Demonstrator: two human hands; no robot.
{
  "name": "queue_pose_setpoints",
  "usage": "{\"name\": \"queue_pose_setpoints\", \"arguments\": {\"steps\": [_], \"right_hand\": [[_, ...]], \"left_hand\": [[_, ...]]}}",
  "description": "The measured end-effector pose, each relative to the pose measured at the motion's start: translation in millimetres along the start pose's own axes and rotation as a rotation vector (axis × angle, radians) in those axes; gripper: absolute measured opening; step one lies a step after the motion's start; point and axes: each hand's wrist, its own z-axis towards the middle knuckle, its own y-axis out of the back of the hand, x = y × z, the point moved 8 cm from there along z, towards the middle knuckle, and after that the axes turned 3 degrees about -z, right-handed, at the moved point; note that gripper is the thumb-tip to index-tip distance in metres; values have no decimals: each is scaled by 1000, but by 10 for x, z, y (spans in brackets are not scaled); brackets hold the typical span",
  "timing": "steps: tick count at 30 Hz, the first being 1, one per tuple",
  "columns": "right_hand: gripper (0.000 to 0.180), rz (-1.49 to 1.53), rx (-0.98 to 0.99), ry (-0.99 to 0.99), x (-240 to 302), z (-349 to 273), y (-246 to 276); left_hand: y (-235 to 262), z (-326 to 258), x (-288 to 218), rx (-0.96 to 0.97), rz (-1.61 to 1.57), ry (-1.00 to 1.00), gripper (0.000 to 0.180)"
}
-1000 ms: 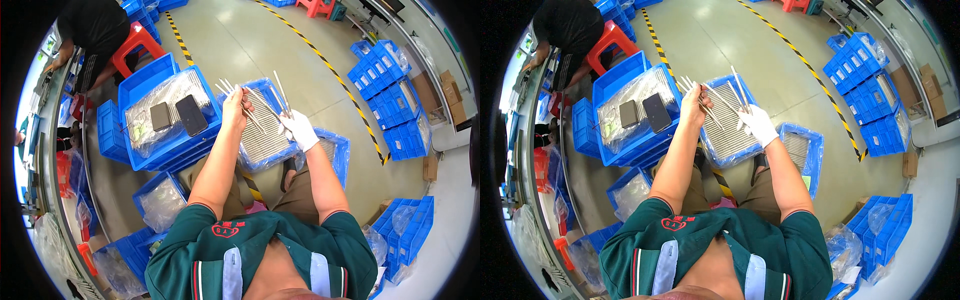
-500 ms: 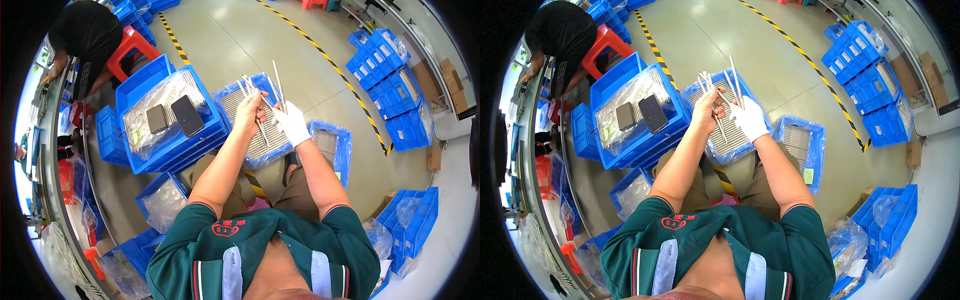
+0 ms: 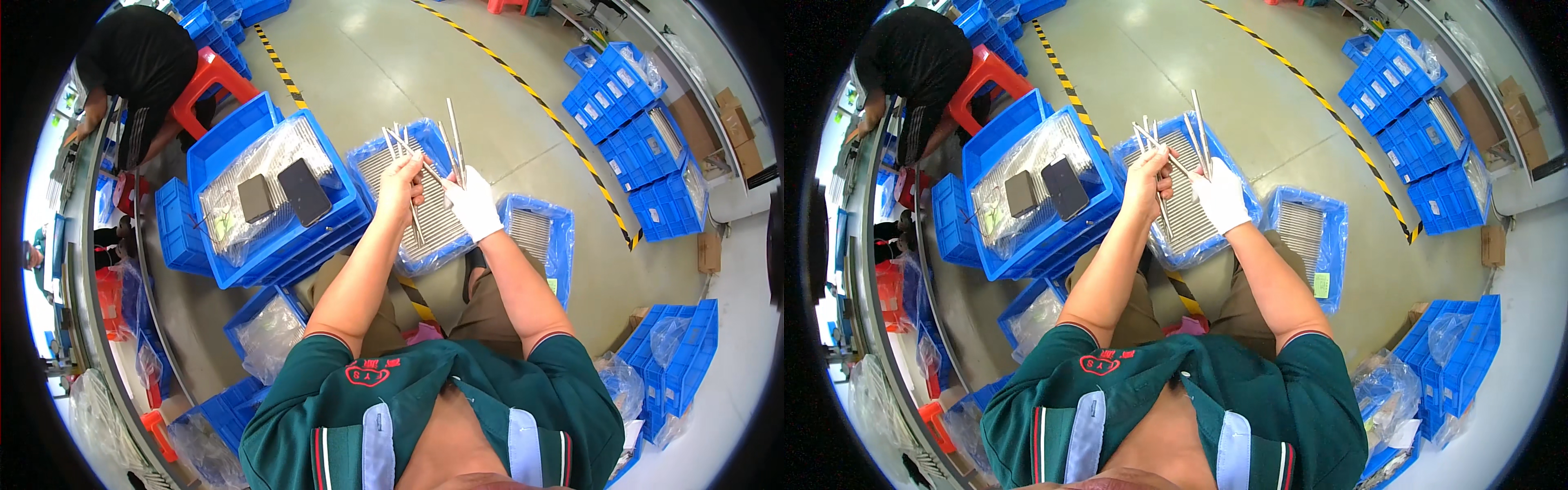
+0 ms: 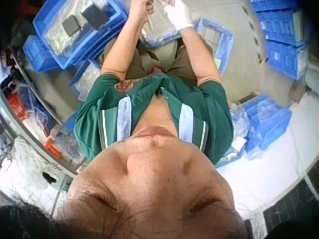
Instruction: The person sits on the floor and repeatedly picks up bundles of long, thin metal rods from a blue plastic bin. They separate the rods into smaller groups and place them back into the bin or an adjacent bin. The person wears white gloves and handles the rods carefully to keep them organized.
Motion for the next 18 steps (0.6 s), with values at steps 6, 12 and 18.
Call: {"name": "queue_pose_setpoints", "arguments": {"steps": [6,12,18], "right_hand": [[10,402,124,-248,-26,-80,-132],[12,418,37,-241,18,-36,-96],[18,148,-44,-243,-5,39,-7]], "left_hand": [[-22,-14,5,-1,-28,-71,23],[-200,-109,312,60,83,20,25],[-132,-46,304,-4,229,-35,24]]}}
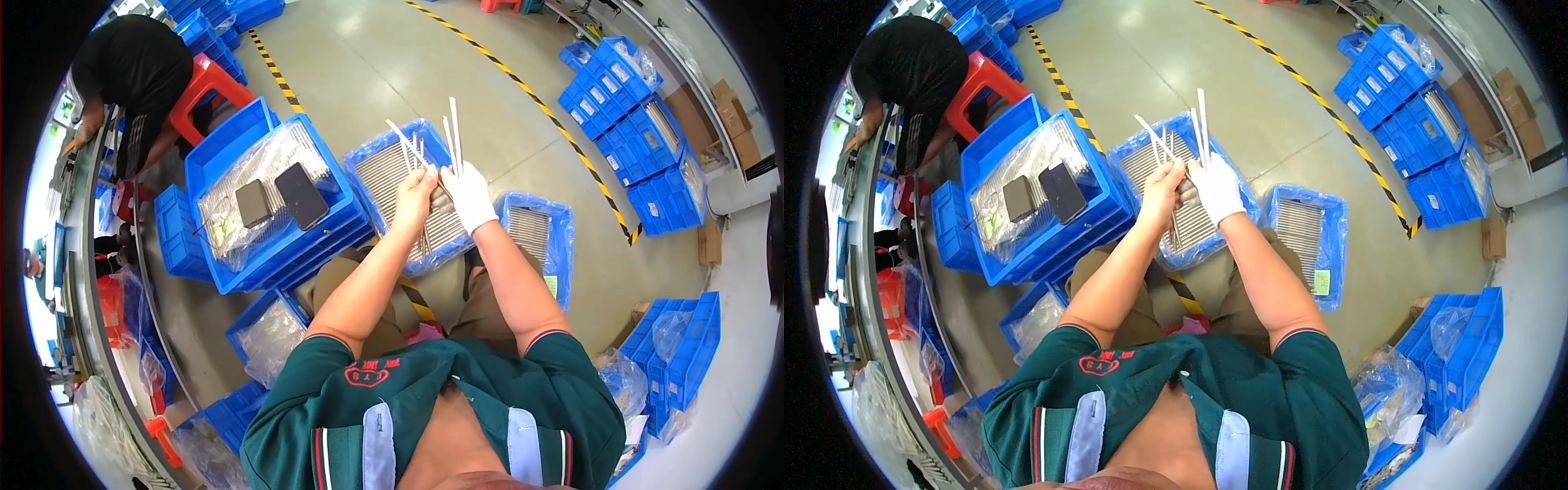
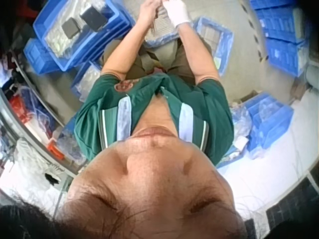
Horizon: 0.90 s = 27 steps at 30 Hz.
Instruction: The person sits on the floor and repeatedly picks up bundles of long, thin metal rods from a blue plastic bin. They separate the rods into smaller groups and place them back into the bin or an adjacent bin. The person wears white gloves and handles the rods carefully to keep them organized.
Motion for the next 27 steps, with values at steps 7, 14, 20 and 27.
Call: {"name": "queue_pose_setpoints", "arguments": {"steps": [7,14,20,27], "right_hand": [[27,-155,-65,129,92,308,259],[29,-289,-364,303,90,611,682],[20,239,-341,17,-122,751,1161],[22,169,59,-61,-145,383,260]], "left_hand": [[-79,-41,161,219,398,25,26],[-324,-315,433,442,244,393,23],[-229,-257,366,505,-205,440,21],[-246,-119,164,570,-458,382,23]]}}
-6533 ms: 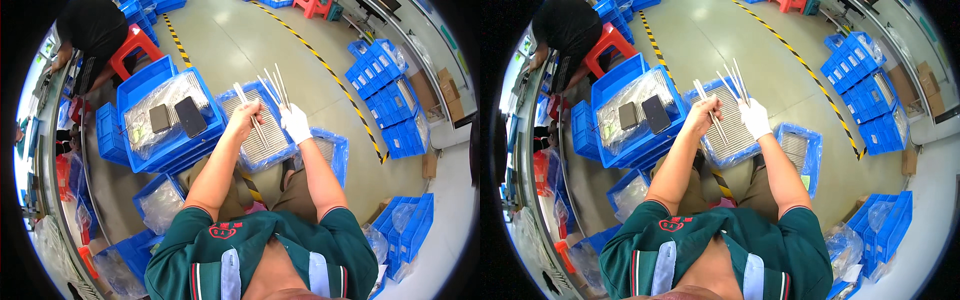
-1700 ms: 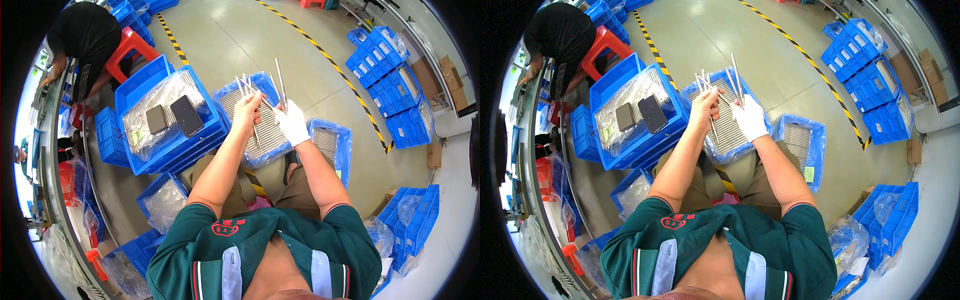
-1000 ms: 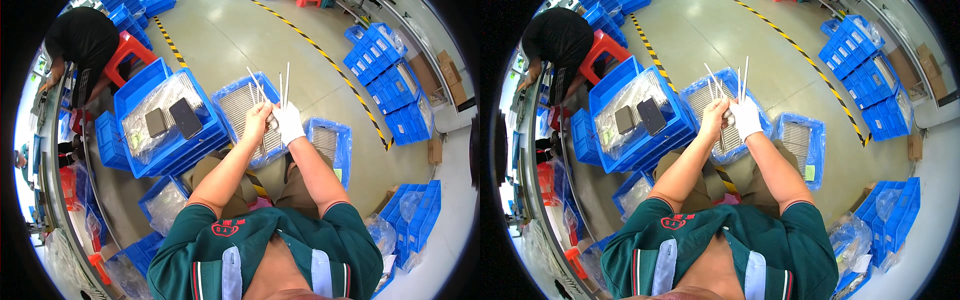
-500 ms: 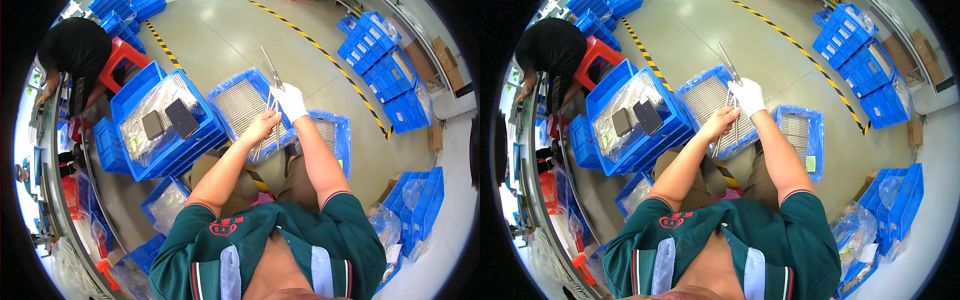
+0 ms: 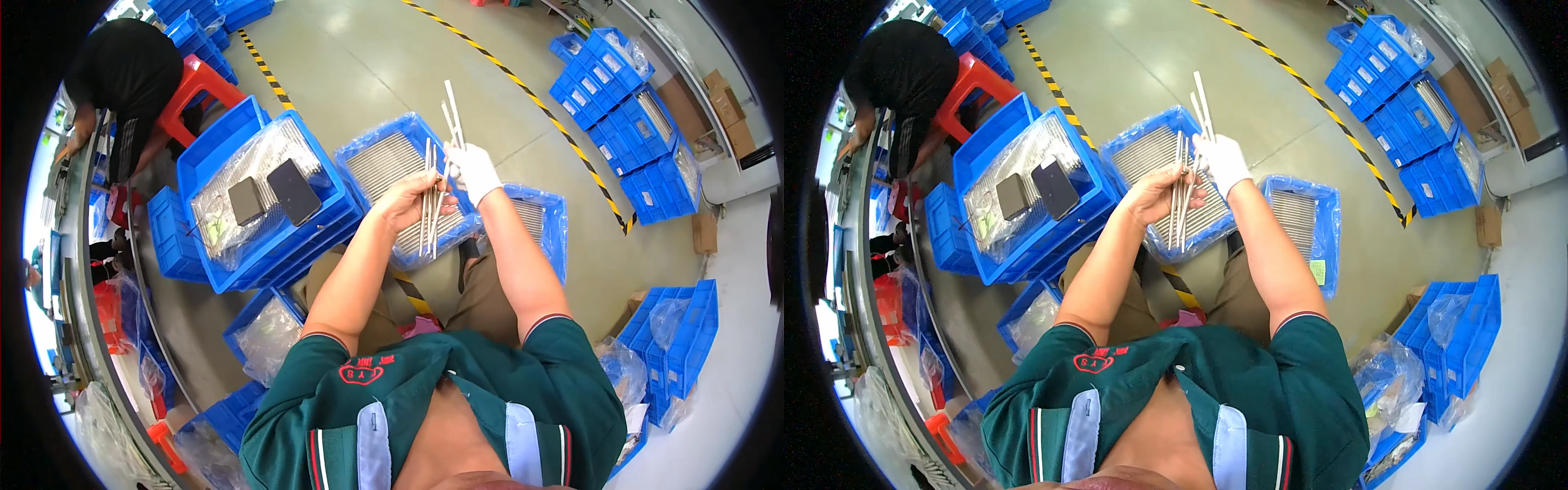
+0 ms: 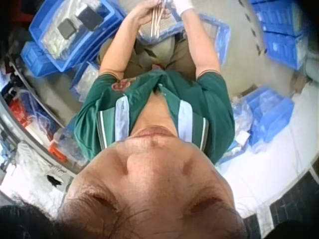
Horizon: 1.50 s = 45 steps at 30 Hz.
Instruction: The person sits on the floor and repeatedly picks up bundles of long, thin metal rods from a blue plastic bin. They separate the rods into smaller groups and place them back into the bin or an adjacent bin. The person wears white gloves and handles the rods carefully to keep them organized.
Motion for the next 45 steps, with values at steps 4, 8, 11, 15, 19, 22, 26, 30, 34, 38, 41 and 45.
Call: {"name": "queue_pose_setpoints", "arguments": {"steps": [4,8,11,15,19,22,26,30,34,38,41,45], "right_hand": [[32,-396,102,121,138,-173,-328],[34,-303,152,130,38,-84,-364],[31,-422,22,329,-149,178,-131],[26,-447,-14,148,-16,-46,-146],[21,-253,194,13,-9,-296,-264],[17,-239,251,50,38,-448,-373],[13,-181,229,18,-22,-455,-419],[13,-138,200,15,-16,-439,-443],[17,33,153,112,31,-385,-454],[20,-107,46,144,40,-384,-363],[21,-238,-27,232,33,-390,-326],[22,-415,-80,280,6,-312,-295]], "left_hand": [[64,-34,10,-26,48,6,26],[143,-92,-9,-109,23,-4,25],[146,-83,-147,-210,94,-78,22],[343,-224,-463,-431,133,-290,22],[542,-293,-761,-574,128,-447,26],[536,-311,-851,-583,72,-535,29],[425,-248,-751,-490,-7,-478,29],[360,-196,-595,-463,92,-424,27],[289,-82,-311,-408,185,-338,21],[197,-73,-225,-415,174,-265,17],[275,-91,-220,-476,197,-218,16],[343,-104,-266,-580,392,-274,14]]}}
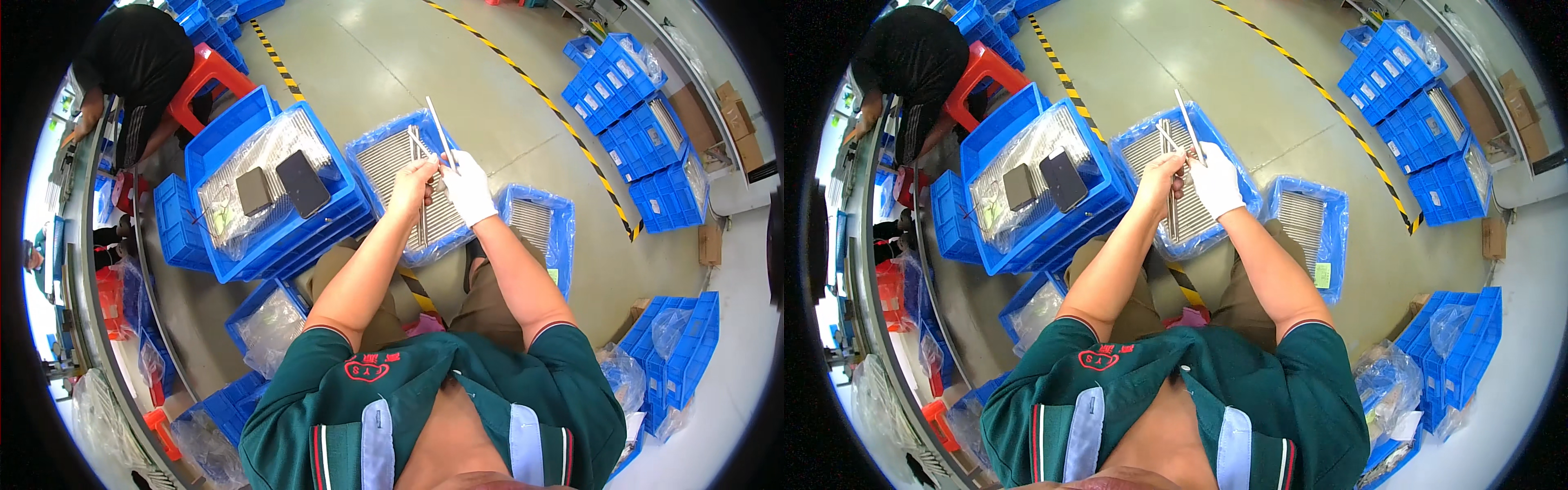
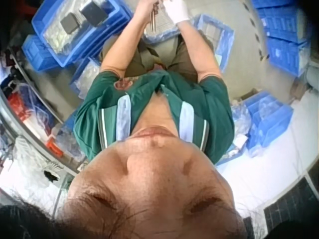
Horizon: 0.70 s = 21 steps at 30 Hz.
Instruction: The person sits on the floor and repeatedly picks up bundles of long, thin metal rods from a blue plastic bin. They separate the rods into smaller groups and place them back into the bin or an adjacent bin. The person wears white gloves and handles the rods carefully to keep them organized.
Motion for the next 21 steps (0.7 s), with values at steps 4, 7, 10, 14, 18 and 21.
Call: {"name": "queue_pose_setpoints", "arguments": {"steps": [4,7,10,14,18,21], "right_hand": [[21,289,92,-74,-27,-40,-97],[22,281,61,-60,23,-43,-103],[22,215,47,-91,111,-85,-68],[22,297,68,-162,-32,-64,-71],[22,72,25,37,196,-25,-6],[23,-118,-36,-6,151,146,166]], "left_hand": [[-114,-96,-59,109,-232,80,14],[-13,-35,18,54,-184,71,16],[-39,-55,-1,103,-96,43,18],[-146,-126,-35,108,-114,62,18],[-10,-25,-38,25,-94,-27,18],[-12,-2,-50,93,-144,4,19]]}}
